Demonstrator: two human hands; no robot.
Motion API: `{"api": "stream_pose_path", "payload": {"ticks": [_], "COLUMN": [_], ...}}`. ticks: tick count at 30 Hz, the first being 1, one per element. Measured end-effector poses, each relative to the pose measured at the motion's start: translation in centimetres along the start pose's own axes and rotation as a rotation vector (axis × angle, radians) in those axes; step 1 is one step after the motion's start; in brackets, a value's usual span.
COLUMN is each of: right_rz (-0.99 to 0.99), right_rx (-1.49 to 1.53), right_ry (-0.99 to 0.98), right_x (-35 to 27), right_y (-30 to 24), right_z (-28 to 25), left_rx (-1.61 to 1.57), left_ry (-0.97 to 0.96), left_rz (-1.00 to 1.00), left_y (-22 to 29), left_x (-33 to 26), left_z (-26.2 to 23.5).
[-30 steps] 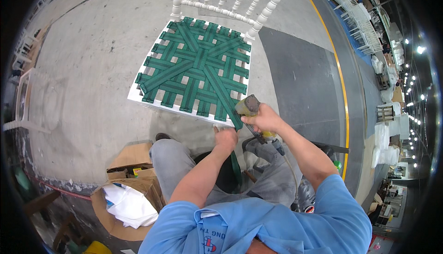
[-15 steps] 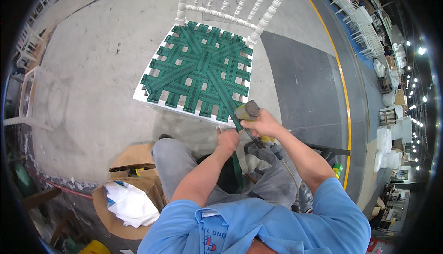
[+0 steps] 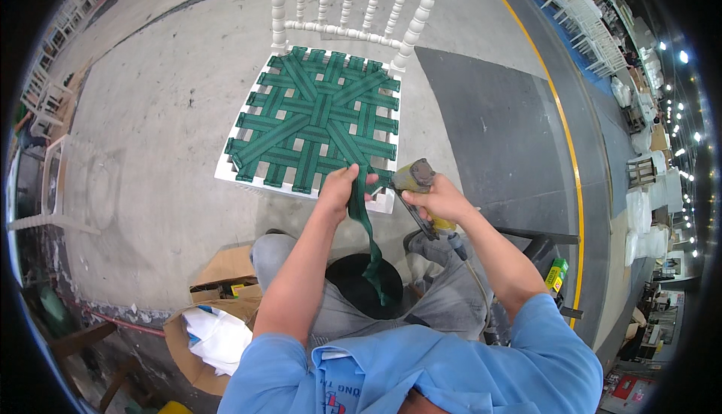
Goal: The person weaves green webbing into the seat frame of a white wooden chair, secures it with a staple gun, and covers the seat with a white fabric sheet stapled around the edges. The person then moves the finished chair and begins working on another chair.
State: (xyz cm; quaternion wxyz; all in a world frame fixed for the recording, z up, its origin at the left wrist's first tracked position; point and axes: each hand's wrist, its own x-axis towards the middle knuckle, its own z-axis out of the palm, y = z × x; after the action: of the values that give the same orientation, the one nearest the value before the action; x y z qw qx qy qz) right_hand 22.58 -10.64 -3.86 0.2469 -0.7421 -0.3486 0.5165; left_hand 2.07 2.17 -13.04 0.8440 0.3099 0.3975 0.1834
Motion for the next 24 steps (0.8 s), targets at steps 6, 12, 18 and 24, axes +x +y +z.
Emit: {"api": "stream_pose_path", "payload": {"ticks": [6, 12, 18, 24], "right_rz": [0.018, 0.052, 0.033, 0.083], "right_rx": [-0.085, -0.11, -0.093, -0.176], "right_ry": [-0.018, -0.005, -0.01, -0.047], "right_x": [1.3, 1.6, 2.0, 2.0], "right_y": [-1.0, -1.5, -0.6, -1.4], "right_z": [1.3, 2.3, 2.7, 3.3], "left_rx": [-0.017, -0.062, -0.075, -0.091], "left_ry": [-0.005, 0.021, -0.011, -0.022], "left_rz": [-0.053, -0.053, -0.099, -0.12], "left_y": [-0.3, -0.3, -0.1, 0.0], "left_x": [3.3, 3.8, 3.9, 4.0], "left_z": [-0.3, -0.2, -0.6, -1.1]}}
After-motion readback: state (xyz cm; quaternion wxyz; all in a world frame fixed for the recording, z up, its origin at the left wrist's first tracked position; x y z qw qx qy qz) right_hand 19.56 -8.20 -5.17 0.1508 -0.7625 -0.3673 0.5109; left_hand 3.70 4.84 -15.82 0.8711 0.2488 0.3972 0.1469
